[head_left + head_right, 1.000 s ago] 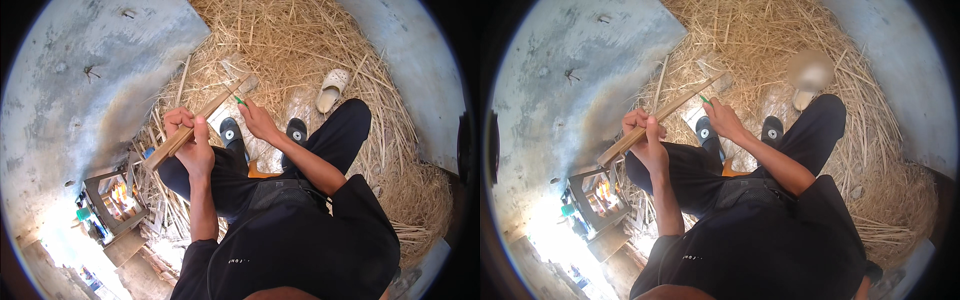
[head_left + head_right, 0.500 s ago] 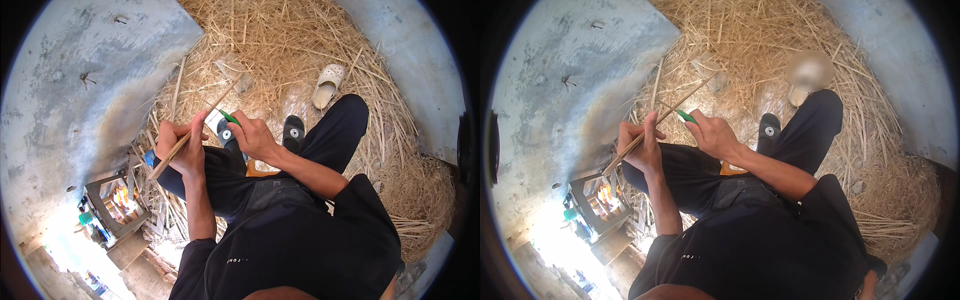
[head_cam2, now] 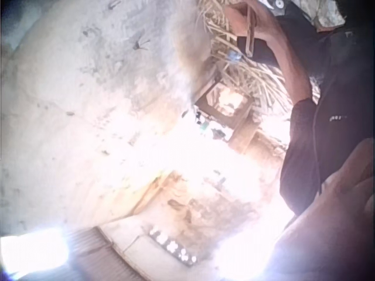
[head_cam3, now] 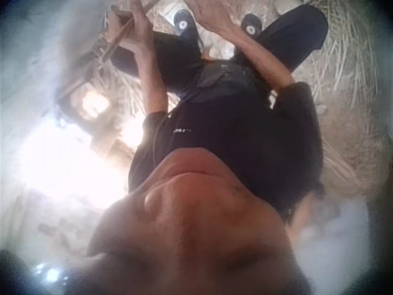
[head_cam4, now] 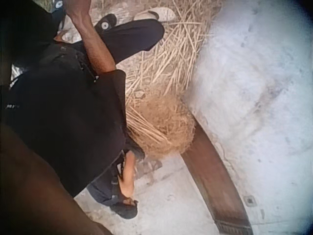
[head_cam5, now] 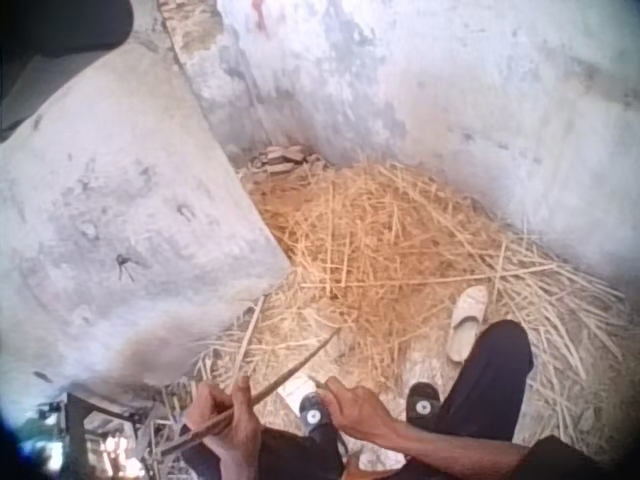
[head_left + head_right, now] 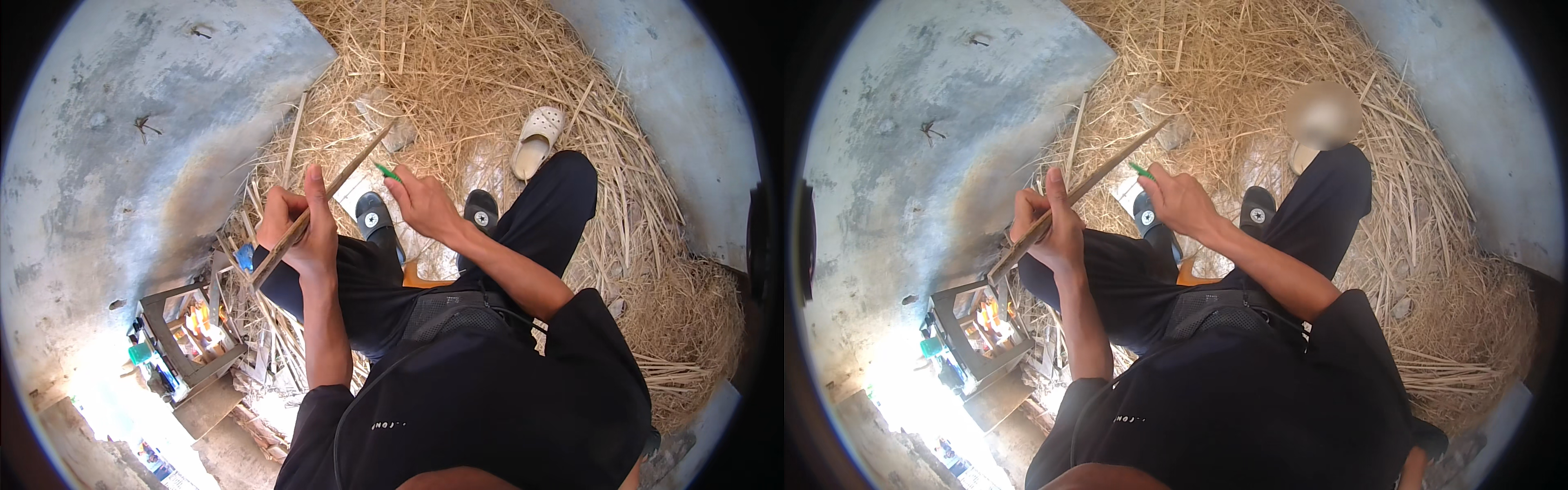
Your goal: The person strips bark or outer layers from a wooden stick using a small knife.
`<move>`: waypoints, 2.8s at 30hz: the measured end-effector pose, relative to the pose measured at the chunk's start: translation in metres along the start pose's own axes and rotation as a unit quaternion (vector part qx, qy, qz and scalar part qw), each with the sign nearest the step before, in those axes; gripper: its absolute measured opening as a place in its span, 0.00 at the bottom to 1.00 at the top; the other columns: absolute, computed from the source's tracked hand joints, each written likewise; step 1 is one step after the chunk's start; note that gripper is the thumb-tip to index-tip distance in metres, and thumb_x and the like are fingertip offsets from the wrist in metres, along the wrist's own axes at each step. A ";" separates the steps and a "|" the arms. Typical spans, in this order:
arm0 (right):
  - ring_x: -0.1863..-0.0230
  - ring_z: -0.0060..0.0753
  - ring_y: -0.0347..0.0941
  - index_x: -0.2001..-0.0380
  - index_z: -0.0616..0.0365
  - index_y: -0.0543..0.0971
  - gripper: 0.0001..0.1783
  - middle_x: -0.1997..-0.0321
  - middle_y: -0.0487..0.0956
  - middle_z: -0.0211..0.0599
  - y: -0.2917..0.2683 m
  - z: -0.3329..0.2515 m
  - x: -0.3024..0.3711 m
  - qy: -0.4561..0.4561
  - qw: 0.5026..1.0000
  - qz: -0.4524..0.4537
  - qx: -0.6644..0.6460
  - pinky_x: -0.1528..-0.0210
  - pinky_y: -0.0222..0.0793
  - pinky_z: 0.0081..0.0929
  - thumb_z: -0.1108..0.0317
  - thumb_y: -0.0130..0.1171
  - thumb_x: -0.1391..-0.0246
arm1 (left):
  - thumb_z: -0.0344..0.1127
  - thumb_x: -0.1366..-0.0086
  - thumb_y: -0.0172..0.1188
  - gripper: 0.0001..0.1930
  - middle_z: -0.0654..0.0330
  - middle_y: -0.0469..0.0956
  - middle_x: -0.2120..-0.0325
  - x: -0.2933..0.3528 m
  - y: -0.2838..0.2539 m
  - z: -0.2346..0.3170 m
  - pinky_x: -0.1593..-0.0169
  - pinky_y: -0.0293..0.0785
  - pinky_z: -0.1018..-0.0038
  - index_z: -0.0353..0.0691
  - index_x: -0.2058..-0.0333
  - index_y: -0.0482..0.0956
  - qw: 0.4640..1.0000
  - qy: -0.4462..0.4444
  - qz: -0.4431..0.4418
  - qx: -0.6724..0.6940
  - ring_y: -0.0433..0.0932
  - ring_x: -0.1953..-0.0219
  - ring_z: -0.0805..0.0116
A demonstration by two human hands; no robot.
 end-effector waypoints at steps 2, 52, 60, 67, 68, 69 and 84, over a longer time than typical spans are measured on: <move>0.81 0.64 0.71 0.66 0.62 0.71 0.16 0.85 0.73 0.56 0.010 -0.003 0.004 -0.018 0.999 -0.011 0.034 0.75 0.67 0.52 0.58 0.46 0.35 | 0.33 0.41 0.69 0.25 0.64 0.60 0.94 -0.001 -0.001 0.017 0.85 0.50 0.78 0.39 0.88 0.62 0.995 0.062 -0.005 -0.076 0.56 0.91 0.79; 0.74 0.65 0.72 0.70 0.63 0.71 0.21 0.80 0.72 0.60 0.015 -0.011 -0.004 0.045 0.998 0.043 0.025 0.70 0.64 0.53 0.57 0.40 0.32 | 0.24 0.39 0.58 0.21 0.64 0.55 0.90 0.001 -0.018 0.017 0.82 0.42 0.71 0.37 0.88 0.60 0.972 0.208 0.024 0.103 0.51 0.88 0.74; 0.80 0.63 0.72 0.71 0.63 0.74 0.23 0.84 0.73 0.58 0.052 0.025 -0.003 0.051 0.993 -0.007 0.102 0.78 0.67 0.49 0.55 0.42 0.33 | 0.26 0.37 0.53 0.19 0.60 0.61 0.91 0.005 -0.026 0.003 0.84 0.47 0.72 0.35 0.88 0.65 0.979 0.185 0.044 0.075 0.57 0.90 0.72; 0.68 0.70 0.75 0.70 0.68 0.76 0.27 0.76 0.75 0.69 0.065 0.061 0.000 0.133 0.982 -0.031 0.128 0.64 0.69 0.58 0.52 0.41 0.34 | 0.23 0.40 0.57 0.20 0.61 0.57 0.92 -0.008 -0.023 0.015 0.86 0.46 0.72 0.36 0.89 0.60 0.961 0.245 0.061 0.113 0.54 0.92 0.71; 0.68 0.69 0.74 0.70 0.67 0.76 0.26 0.76 0.76 0.67 0.055 0.065 -0.008 0.124 0.986 -0.008 0.111 0.63 0.68 0.56 0.53 0.42 0.34 | 0.22 0.41 0.57 0.20 0.61 0.57 0.92 -0.011 -0.023 0.019 0.86 0.46 0.72 0.36 0.89 0.60 0.957 0.251 0.059 0.136 0.54 0.92 0.71; 0.68 0.69 0.74 0.69 0.67 0.76 0.25 0.75 0.76 0.67 0.043 0.059 -0.013 0.125 0.987 0.003 0.096 0.62 0.68 0.55 0.53 0.42 0.34 | 0.22 0.41 0.57 0.20 0.62 0.57 0.92 -0.014 -0.024 0.019 0.86 0.46 0.72 0.36 0.89 0.60 0.959 0.241 0.067 0.132 0.53 0.92 0.72; 0.69 0.63 0.73 0.66 0.65 0.72 0.21 0.75 0.75 0.62 -0.034 0.015 0.004 0.144 0.983 -0.019 0.114 0.62 0.64 0.52 0.56 0.41 0.32 | 0.19 0.41 0.54 0.19 0.61 0.58 0.92 -0.010 -0.027 -0.004 0.84 0.44 0.74 0.34 0.89 0.60 0.975 0.178 0.090 0.095 0.53 0.90 0.72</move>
Point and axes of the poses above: each hand's wrist, its own x-axis away from the middle knuckle, its own y-axis out of the palm, z = x × y, the point moved 9 cm from there along -x, towards the middle knuckle
